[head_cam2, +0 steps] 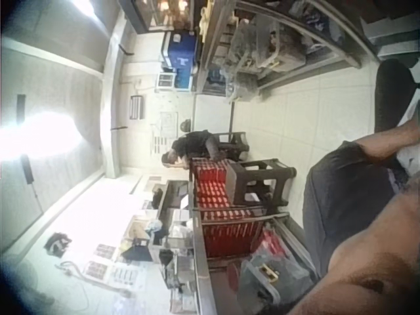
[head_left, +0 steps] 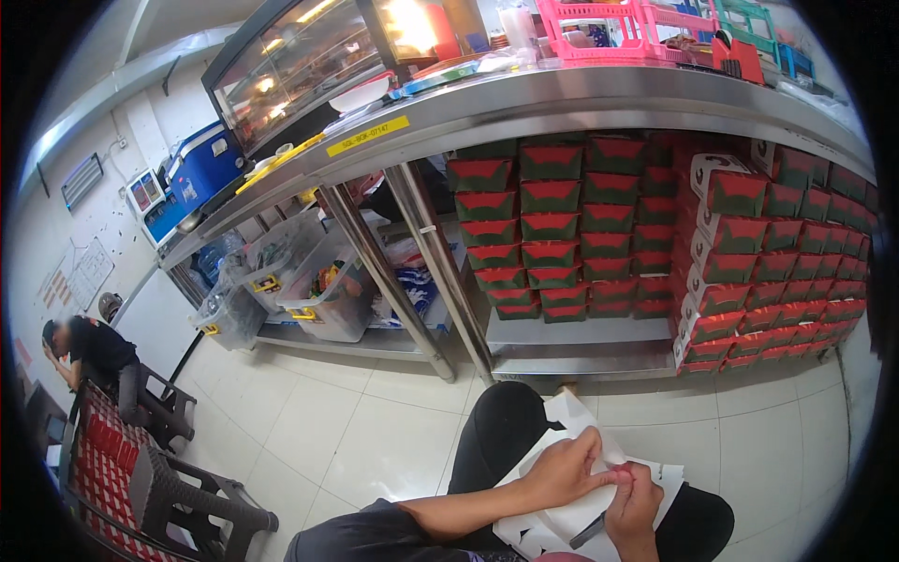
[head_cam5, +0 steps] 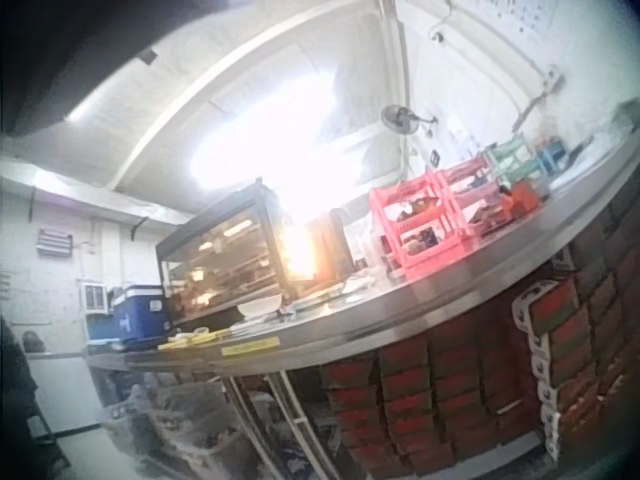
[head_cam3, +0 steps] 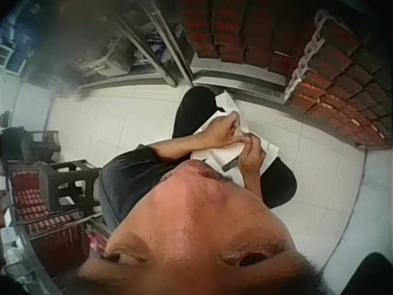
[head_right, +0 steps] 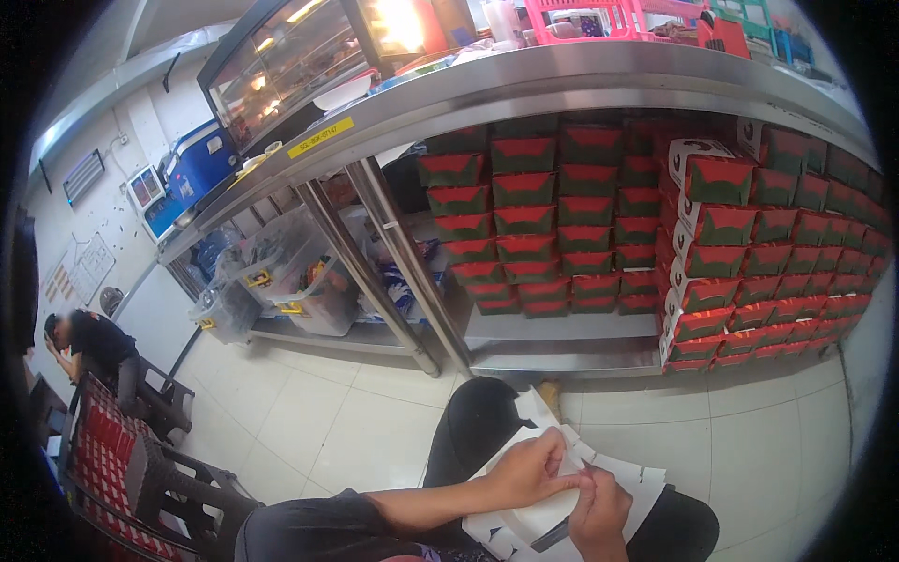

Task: The person sits on the floor and folds flat white cardboard sheets into small rectangular boxes. They then insert a red and green product package into each box, fold the flaps to close it, and place the finished box onto a nearby metal shelf.

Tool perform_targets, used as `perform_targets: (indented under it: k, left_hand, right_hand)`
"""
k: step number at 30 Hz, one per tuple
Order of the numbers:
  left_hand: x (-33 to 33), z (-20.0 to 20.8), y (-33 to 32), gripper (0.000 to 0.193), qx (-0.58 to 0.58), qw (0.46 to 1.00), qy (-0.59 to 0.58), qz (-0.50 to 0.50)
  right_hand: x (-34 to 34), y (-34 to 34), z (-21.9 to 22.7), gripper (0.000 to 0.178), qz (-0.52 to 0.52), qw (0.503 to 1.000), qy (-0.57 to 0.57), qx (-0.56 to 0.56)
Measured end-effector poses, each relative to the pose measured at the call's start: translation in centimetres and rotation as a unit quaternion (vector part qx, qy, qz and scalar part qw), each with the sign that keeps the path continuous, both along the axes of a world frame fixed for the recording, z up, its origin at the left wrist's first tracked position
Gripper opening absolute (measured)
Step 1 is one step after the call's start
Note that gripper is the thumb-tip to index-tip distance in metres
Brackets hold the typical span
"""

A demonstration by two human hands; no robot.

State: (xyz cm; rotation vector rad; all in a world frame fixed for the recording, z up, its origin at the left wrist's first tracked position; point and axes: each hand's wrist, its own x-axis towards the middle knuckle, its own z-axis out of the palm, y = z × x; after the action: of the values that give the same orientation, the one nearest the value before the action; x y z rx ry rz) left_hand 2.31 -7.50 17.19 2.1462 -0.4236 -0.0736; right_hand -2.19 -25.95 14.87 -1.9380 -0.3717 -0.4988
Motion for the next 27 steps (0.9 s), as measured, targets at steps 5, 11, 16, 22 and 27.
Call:
perform_targets:
  k: [5, 11, 16, 22, 27]
  left_hand:
    - [1.8, 2.7, 2.1, 0.039, 0.028, 0.935, -0.352, 0.028]
    - [5.2, 0.7, 6.4, 0.031, -0.323, 0.945, 0.032, 0.033]
    - [3.0, -2.1, 6.7, 0.053, -0.393, 0.86, 0.307, -0.11]
    - [3.0, -1.2, 5.8, 0.035, -0.139, 0.986, 0.074, -0.053]
    - [3.1, -1.4, 6.2, 0.034, -0.16, 0.982, 0.026, -0.101]
  right_hand:
    - [0.8, -2.6, -1.7, 0.027, -0.158, 0.981, 0.093, 0.067]
    - [2.1, -3.9, -1.1, 0.031, -0.13, 0.921, 0.115, 0.348]
    - [3.4, -2.9, -4.6, 0.028, -0.092, 0.923, 0.125, 0.353]
    - [3.7, -2.0, -4.0, 0.028, -0.049, 0.912, 0.169, 0.371]
    - [3.9, -2.2, -4.7, 0.027, 0.008, 0.881, 0.15, 0.449]
